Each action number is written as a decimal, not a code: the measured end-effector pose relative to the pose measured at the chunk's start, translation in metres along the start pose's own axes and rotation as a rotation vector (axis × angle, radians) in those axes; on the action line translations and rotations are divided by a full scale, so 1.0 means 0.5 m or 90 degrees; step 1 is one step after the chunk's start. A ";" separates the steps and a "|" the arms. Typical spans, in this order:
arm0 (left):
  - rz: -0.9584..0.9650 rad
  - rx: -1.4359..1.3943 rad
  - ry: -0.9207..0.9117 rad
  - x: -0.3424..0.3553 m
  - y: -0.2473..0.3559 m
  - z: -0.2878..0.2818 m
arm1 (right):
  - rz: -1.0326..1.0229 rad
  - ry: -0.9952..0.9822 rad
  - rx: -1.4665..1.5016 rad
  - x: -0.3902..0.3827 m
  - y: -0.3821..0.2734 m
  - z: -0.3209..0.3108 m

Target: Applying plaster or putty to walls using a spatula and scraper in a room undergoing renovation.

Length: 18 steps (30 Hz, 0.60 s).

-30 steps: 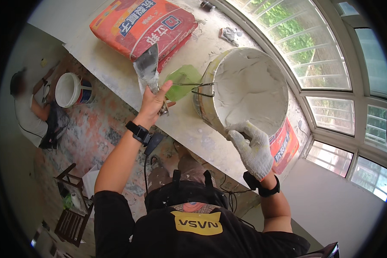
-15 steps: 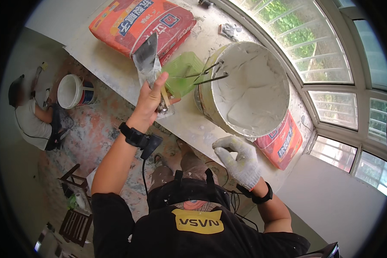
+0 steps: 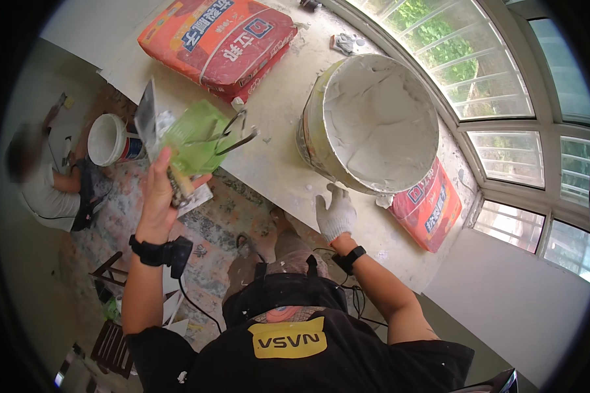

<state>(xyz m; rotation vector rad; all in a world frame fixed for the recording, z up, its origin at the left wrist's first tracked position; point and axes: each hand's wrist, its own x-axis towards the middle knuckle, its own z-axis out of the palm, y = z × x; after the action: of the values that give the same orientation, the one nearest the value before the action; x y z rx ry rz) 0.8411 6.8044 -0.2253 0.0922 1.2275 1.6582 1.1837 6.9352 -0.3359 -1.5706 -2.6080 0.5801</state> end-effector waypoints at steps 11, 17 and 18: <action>0.035 -0.033 0.076 -0.199 0.004 -0.207 | 0.461 0.112 1.259 0.043 0.071 0.117; 0.058 -0.057 0.110 -0.315 -0.002 -0.319 | 0.204 0.305 0.857 -0.092 -0.089 -0.086; 0.065 -0.065 0.116 -0.330 -0.006 -0.341 | 0.129 0.306 0.791 -0.097 -0.102 -0.143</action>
<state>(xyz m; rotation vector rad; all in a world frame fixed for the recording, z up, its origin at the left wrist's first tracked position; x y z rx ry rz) 0.8227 6.5681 -0.2310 -0.0622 1.2884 1.8480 1.1802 6.8933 -0.2448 -1.2307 -1.2147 1.2685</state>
